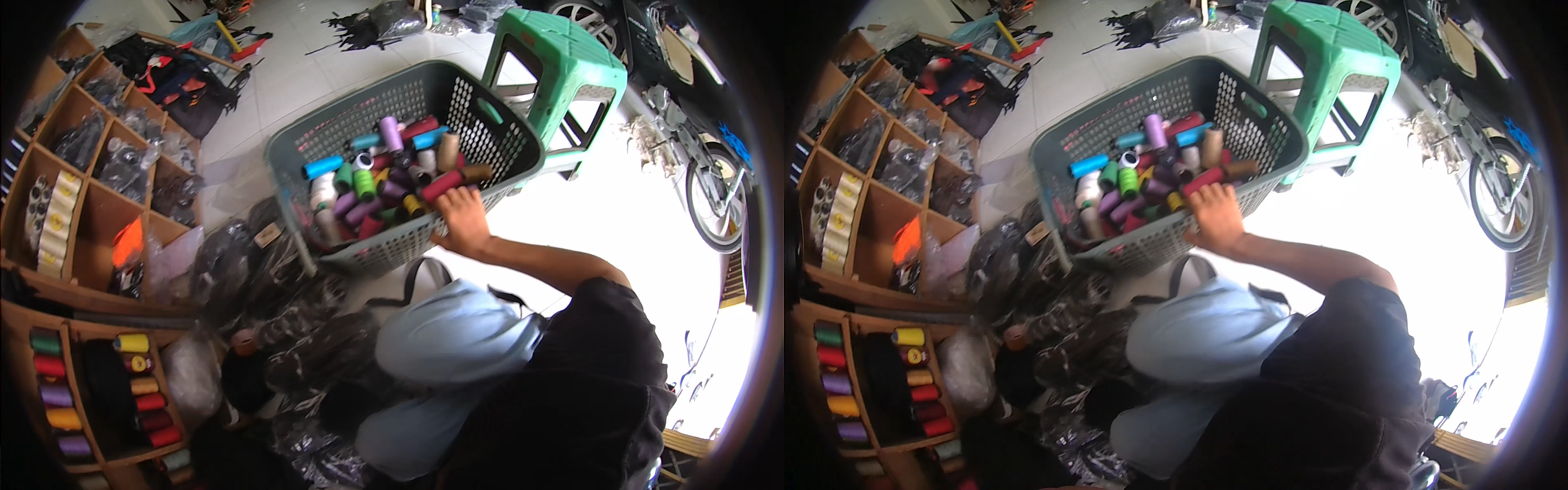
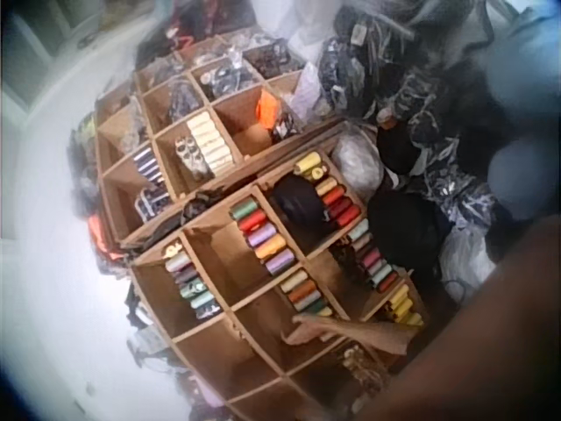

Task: The person sits on the floor and transfers spools of thread from a green basket to a wooden shelf. They pick up spools one at a time or in small groups, place them on the shelf, and occasionally adjust their positions. The task continues until the basket is emptied and the shelf is filled.

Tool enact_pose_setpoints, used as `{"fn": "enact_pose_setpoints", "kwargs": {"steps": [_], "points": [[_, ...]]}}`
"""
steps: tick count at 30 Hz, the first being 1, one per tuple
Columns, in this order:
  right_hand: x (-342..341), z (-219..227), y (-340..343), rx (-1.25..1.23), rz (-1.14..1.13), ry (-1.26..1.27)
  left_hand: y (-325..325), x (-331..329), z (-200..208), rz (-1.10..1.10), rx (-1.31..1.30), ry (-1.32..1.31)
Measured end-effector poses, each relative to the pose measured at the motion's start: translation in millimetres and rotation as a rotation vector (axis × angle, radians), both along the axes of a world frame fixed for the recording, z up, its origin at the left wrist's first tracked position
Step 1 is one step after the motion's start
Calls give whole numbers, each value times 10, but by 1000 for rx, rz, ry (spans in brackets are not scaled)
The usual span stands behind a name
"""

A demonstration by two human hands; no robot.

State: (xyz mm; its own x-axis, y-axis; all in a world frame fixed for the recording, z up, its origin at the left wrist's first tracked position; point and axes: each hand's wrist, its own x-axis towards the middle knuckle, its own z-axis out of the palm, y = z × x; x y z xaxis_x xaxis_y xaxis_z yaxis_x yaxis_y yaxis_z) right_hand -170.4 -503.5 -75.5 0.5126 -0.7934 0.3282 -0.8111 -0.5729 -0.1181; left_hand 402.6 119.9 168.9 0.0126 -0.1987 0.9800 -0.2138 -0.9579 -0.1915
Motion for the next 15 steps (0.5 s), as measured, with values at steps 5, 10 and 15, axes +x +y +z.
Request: {"fn": "enact_pose_setpoints", "kwargs": {"steps": [5,10,15], "points": [[-184,213,-332,182,403,15,-1313,-887,-1677,-398,158,415],[-208,911,-1530,728,530,179,-3722,-2493,-1764,-864,525,736],[-32,302,-2791,248,441,411,-5600,-3106,-1372,-1186,657,611]]}}
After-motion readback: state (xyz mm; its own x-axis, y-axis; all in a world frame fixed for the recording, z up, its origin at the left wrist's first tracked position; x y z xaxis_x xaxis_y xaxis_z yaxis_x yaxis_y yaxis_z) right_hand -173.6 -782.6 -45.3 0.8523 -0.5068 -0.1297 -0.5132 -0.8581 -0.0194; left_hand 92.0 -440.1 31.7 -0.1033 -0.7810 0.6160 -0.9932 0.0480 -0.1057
